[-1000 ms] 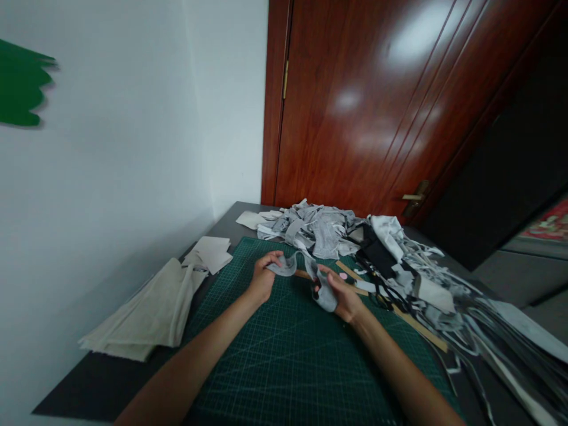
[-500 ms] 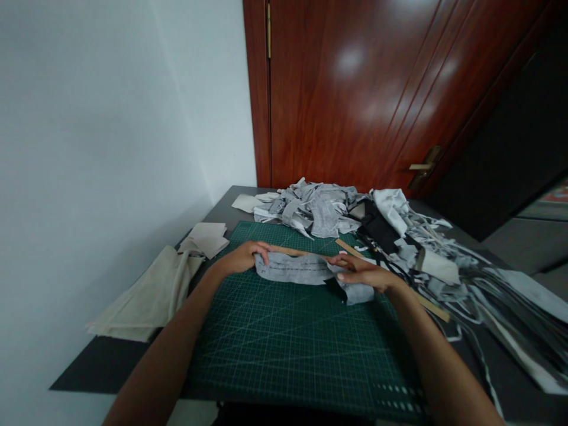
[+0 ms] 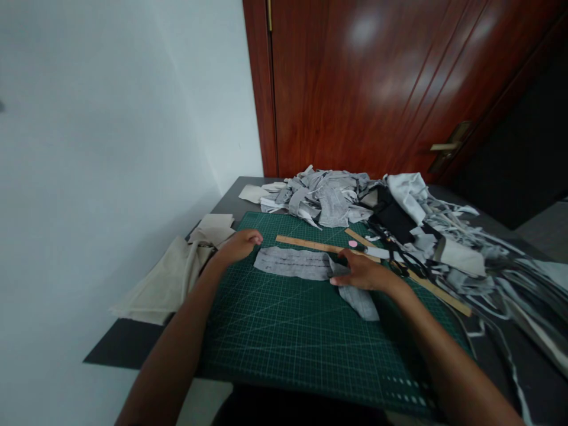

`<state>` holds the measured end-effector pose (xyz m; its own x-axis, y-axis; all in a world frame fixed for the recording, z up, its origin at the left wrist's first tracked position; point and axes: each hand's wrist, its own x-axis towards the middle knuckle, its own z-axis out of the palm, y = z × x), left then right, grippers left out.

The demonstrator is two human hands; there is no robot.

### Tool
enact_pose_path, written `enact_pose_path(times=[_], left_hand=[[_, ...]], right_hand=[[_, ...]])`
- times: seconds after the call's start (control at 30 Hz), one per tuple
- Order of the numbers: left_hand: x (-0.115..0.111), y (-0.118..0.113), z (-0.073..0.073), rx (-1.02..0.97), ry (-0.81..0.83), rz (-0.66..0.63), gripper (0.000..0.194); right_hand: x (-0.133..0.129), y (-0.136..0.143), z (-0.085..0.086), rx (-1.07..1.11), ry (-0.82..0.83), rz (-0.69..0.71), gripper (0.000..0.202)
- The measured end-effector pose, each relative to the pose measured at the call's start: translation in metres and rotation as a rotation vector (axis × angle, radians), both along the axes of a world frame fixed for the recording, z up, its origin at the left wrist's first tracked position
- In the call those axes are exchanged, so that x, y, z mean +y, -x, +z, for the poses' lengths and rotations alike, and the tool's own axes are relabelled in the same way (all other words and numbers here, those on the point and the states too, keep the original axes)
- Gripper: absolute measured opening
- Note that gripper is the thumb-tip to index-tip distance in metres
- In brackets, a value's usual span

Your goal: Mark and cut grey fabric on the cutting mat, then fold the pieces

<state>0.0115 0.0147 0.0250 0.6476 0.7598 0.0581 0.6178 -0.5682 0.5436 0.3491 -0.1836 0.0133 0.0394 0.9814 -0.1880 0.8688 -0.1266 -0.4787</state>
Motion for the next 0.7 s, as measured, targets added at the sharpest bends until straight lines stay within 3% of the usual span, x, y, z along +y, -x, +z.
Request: enact_pose_path(times=[0.07,0.2,0.27,0.4,0.53,0.6,0.7], left_hand=[[-0.007,-0.01,-0.005,-0.005,-0.059,0.051,0.032],[-0.024,-0.023,-0.012,0.151,-0.157,-0.119,0.045],[-0.028,-0.026,-0.014,0.195,-0.176,-0.122,0.038],[-0.026,-0.03,-0.01,0.043,-0.133,-0.095,0.019],[-0.029,-0.025,0.012,-0.2,-0.202,-0.123,0.019],[-0.035,-0.016,0.026,-0.185,-0.188,-0.214,0.02],[-0.044,-0.001,0.039,0.122,0.035,-0.465,0.041]], right_hand=[[-0.001,0.0,-0.003,-0.002,0.013,-0.007,0.068],[0.005,-0.003,-0.009,0.009,-0.055,0.037,0.042],[0.008,-0.005,-0.008,0.064,-0.115,0.08,0.029],[0.007,-0.013,0.01,0.263,-0.315,0.179,0.018],[-0.008,-0.027,0.037,0.459,-0.493,0.212,0.022],[-0.015,-0.033,0.044,0.475,-0.383,0.287,0.023],[-0.02,-0.035,0.043,0.4,0.011,0.429,0.045]])
